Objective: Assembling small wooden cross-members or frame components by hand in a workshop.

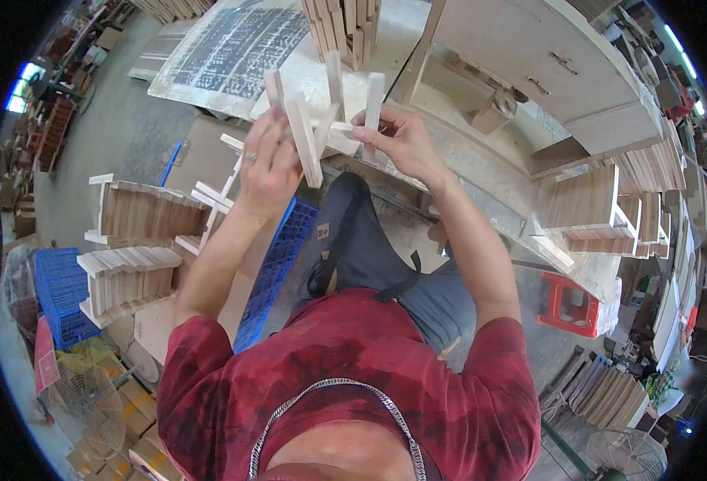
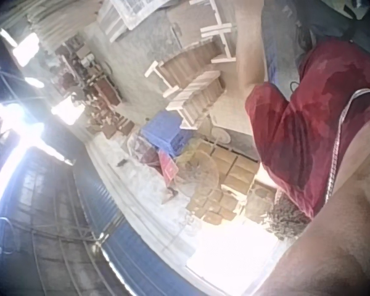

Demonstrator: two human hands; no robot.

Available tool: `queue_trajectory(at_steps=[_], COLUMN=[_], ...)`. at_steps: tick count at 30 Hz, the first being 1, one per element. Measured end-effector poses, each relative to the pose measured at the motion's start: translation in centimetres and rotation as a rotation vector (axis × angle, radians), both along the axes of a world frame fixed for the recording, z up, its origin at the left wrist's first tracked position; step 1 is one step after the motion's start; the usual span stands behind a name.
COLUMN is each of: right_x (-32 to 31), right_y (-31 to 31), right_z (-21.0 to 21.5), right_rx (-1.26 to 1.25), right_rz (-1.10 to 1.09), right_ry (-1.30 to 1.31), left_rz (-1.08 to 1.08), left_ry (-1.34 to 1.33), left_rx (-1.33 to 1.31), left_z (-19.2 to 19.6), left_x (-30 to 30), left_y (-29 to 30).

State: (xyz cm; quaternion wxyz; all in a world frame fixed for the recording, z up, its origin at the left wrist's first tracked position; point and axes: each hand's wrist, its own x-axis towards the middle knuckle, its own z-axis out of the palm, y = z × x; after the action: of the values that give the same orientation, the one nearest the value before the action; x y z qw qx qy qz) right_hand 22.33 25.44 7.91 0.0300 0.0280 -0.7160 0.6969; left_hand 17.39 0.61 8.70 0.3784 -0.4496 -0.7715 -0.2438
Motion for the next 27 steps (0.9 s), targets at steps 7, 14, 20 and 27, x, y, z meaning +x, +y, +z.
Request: queue_trajectory(at_steps=[7, 14, 20, 27], right_x=[-6.2, -8.9, -8.3, -8.4], right_y=[-1.3, -1.6, -2.0, -1.9], right_z=[-8.0, -12.2, -11.0, -9.7], right_rx=[0.162, 0.636, 0.75, 0.788], right_rz=[-0.37, -0.456, -0.417, -0.376], right_ry=[0.103, 0.087, -0.003, -0.014], left_rz=[0.088, 0.035, 0.082, 0.039], left_ry=[-0.526, -1.054, -0.993, -0.771], left_rx=[0.245, 0.385, 0.464, 0.245], left_z=[-6.1, -11.1, -13.1, -13.5], left_x=[-1.9, -8.6, -10.0, -11.8], left_y=[-1.2, 3.3, 5.0, 4.0])
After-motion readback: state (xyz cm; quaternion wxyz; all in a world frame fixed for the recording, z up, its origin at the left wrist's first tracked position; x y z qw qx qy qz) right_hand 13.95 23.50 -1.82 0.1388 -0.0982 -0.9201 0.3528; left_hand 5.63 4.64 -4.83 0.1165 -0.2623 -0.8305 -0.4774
